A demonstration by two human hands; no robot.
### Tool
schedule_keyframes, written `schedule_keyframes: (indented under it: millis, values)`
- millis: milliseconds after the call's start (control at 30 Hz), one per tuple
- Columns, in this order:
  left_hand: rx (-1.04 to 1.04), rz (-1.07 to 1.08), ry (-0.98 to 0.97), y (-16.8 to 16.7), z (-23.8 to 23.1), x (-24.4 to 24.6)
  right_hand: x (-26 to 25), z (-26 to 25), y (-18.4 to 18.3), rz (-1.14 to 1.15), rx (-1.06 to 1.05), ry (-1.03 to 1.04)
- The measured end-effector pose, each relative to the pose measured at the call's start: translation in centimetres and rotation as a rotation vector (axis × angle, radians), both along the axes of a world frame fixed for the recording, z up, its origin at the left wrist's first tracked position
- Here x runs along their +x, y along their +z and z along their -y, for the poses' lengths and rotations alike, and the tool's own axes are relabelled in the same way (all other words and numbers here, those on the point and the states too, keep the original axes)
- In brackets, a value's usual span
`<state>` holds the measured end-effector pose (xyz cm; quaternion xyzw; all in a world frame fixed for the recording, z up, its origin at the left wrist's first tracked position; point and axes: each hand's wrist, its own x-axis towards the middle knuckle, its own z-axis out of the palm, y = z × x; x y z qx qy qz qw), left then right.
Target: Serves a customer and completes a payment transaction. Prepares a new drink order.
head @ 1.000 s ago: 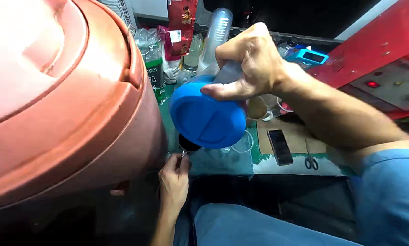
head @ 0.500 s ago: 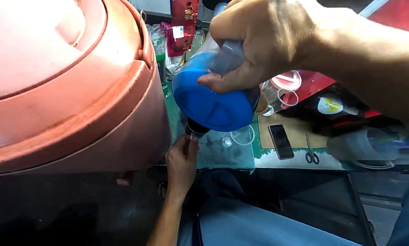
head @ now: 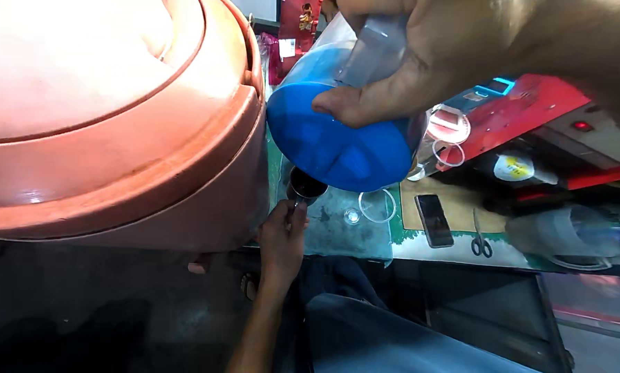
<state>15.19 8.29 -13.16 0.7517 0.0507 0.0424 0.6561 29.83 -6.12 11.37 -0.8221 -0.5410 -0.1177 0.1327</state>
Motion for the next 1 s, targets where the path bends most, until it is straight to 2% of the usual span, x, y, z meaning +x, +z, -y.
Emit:
schedule_keyframes:
  millis: [533, 733, 1000]
  values:
    - [-0.014, -0.086, -0.049, -0.5, 1.1, 0.5, -0.6, 1.0, 1.2, 0.019, -0.027, -0.078]
    - [-0.001, -0.042, -0.051, -0.9, 1.2, 0.6, 0.0, 1.7, 1.4, 0.215, -0.105, -0.072]
    - [0.036, 0.013, -0.033, -1.2, 0.9, 0.6, 1.2, 2.4, 1.0, 0.307, -0.124, -0.011]
